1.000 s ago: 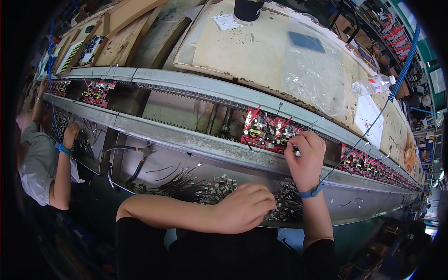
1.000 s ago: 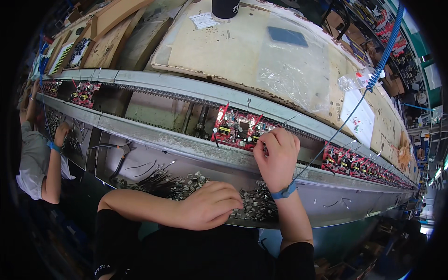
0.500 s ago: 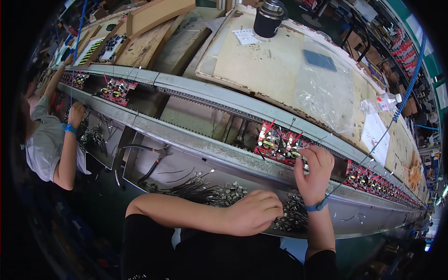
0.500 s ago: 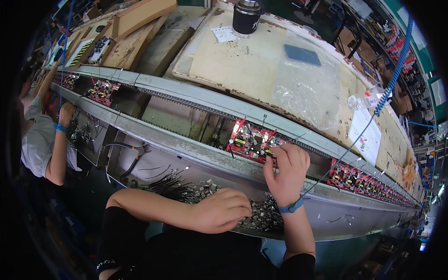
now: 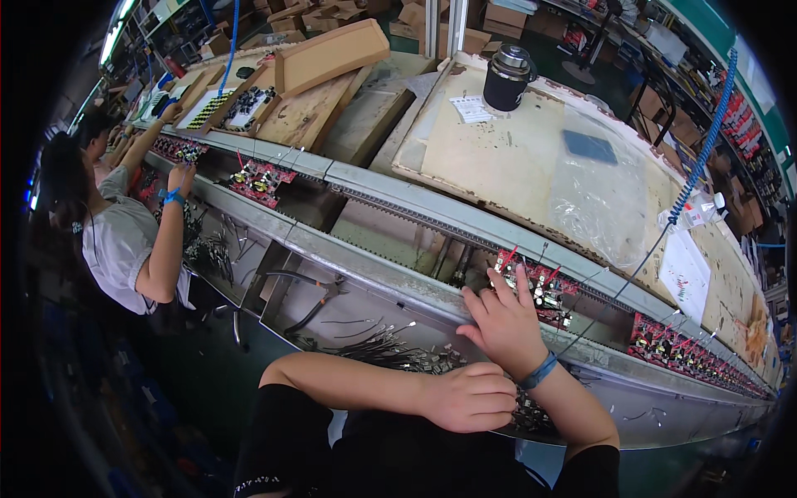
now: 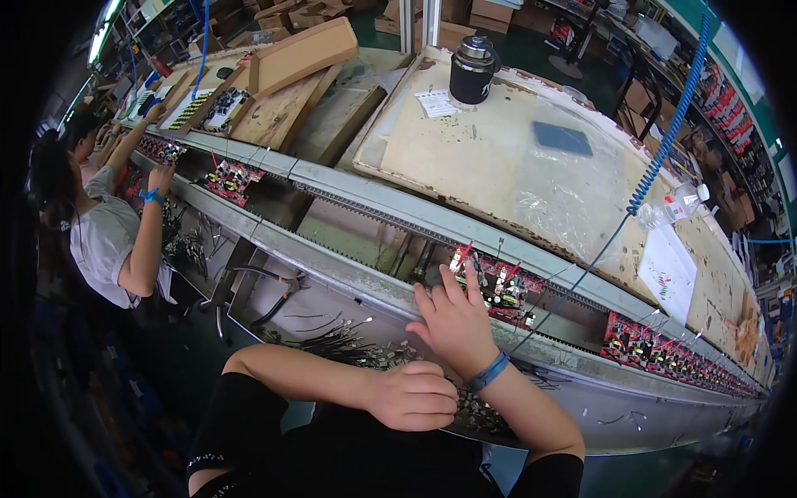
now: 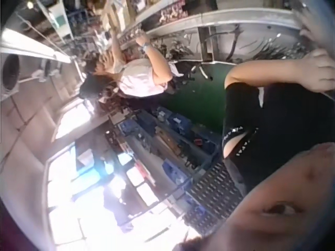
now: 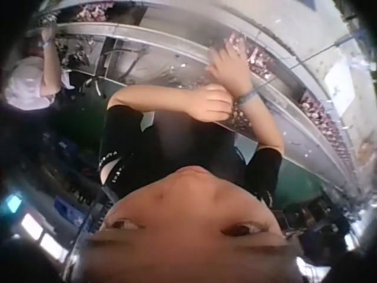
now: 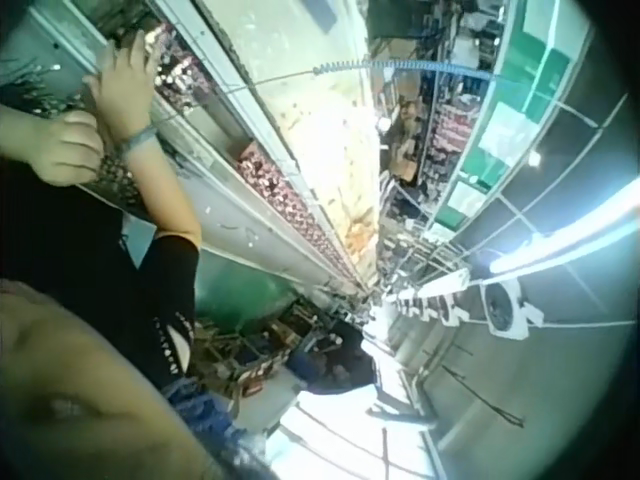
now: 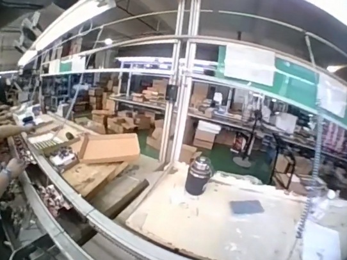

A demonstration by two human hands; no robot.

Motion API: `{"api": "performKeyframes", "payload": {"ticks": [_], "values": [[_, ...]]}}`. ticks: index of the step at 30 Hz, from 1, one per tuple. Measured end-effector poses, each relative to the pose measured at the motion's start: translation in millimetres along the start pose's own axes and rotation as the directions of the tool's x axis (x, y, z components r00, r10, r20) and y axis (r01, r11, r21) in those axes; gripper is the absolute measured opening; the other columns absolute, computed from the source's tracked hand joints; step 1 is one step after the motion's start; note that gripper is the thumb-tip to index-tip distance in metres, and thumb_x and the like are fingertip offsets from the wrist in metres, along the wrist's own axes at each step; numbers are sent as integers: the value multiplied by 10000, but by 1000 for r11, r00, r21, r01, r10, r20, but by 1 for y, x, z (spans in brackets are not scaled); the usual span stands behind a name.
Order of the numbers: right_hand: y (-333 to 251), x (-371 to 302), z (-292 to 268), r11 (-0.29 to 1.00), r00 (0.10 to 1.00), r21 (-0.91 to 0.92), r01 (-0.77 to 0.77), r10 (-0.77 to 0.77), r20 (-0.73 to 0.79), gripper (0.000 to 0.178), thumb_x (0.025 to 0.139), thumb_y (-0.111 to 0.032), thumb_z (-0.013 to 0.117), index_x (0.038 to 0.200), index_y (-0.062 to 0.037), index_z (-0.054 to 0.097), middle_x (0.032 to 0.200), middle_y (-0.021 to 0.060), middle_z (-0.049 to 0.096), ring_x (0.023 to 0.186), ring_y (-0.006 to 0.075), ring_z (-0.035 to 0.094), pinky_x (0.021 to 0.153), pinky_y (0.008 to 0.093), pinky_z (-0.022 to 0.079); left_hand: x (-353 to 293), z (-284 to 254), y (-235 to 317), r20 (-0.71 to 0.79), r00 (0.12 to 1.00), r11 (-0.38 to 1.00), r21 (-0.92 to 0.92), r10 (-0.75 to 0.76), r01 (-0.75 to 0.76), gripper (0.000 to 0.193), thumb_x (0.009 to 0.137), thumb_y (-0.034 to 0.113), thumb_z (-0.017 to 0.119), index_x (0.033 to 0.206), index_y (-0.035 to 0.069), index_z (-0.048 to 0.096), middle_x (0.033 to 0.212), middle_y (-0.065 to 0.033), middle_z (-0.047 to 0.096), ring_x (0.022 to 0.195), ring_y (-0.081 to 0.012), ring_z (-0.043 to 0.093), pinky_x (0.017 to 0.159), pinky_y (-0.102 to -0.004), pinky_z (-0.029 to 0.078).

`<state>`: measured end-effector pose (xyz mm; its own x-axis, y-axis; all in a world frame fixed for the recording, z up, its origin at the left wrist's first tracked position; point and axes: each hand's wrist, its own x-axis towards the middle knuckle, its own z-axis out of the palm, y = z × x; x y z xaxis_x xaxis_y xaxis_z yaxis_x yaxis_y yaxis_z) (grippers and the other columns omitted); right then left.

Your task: The person slides circuit boards along an assembly line track, takes wire components from a tray, and connects them to the circuit boards by hand.

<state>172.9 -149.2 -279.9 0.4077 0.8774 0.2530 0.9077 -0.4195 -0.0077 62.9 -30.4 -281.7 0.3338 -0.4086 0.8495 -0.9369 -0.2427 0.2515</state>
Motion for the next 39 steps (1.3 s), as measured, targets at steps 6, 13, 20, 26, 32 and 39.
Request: {"api": "performKeyframes", "payload": {"ticks": [6,13,20,26,32,39], "values": [[20,-35,-18,988,986,-53,-147,150,66,575,792,-449,761,1244,-106,668,1009,65,664,1291,305,525,1211,675,175,4,-7,-6,72,997,1000,14,-4,3,173,816,130,690,970,50,694,1047,-84,668,1008,-269,639,832,-412,506],[42,-92,-43,933,929,-101,-345,354,102,520,790,-360,791,1218,-97,657,1070,43,660,1306,305,511,1212,676,158,4,-6,-8,102,995,998,56,-22,16,219,757,111,684,972,84,710,1010,-37,697,965,-243,670,809,-393,499],[49,-123,-46,909,914,-140,-392,402,56,480,805,-357,776,1207,-118,668,1164,25,667,1365,307,472,1211,684,145,49,-53,-5,-52,985,955,242,-162,170,270,679,67,702,949,83,714,976,-47,673,904,-266,624,764,-385,489],[55,-138,-46,891,892,-151,-428,444,87,466,815,-342,773,1211,-120,672,1180,23,664,1385,299,457,1212,681,140,122,-140,11,-269,961,969,211,-69,128,418,937,281,597,1317,109,577,1147,-171,591,1076,-361,506,917,-496,412],[36,-113,-91,931,970,274,-239,244,17,317,862,-171,731,1167,-97,682,1154,83,682,1223,325,602,1089,509,413,91,-213,58,-259,963,967,217,-74,132,531,965,305,535,1453,96,517,1320,-234,566,1240,-434,483,1043,-568,365],[6,-90,-179,302,924,880,366,-8,-382,160,924,-44,643,1074,-66,694,1099,86,712,992,240,691,816,343,522,7,-282,96,-273,957,968,201,-94,153,536,965,296,528,1451,70,511,1324,-243,564,1249,-431,486,1057,-578,360]]}}
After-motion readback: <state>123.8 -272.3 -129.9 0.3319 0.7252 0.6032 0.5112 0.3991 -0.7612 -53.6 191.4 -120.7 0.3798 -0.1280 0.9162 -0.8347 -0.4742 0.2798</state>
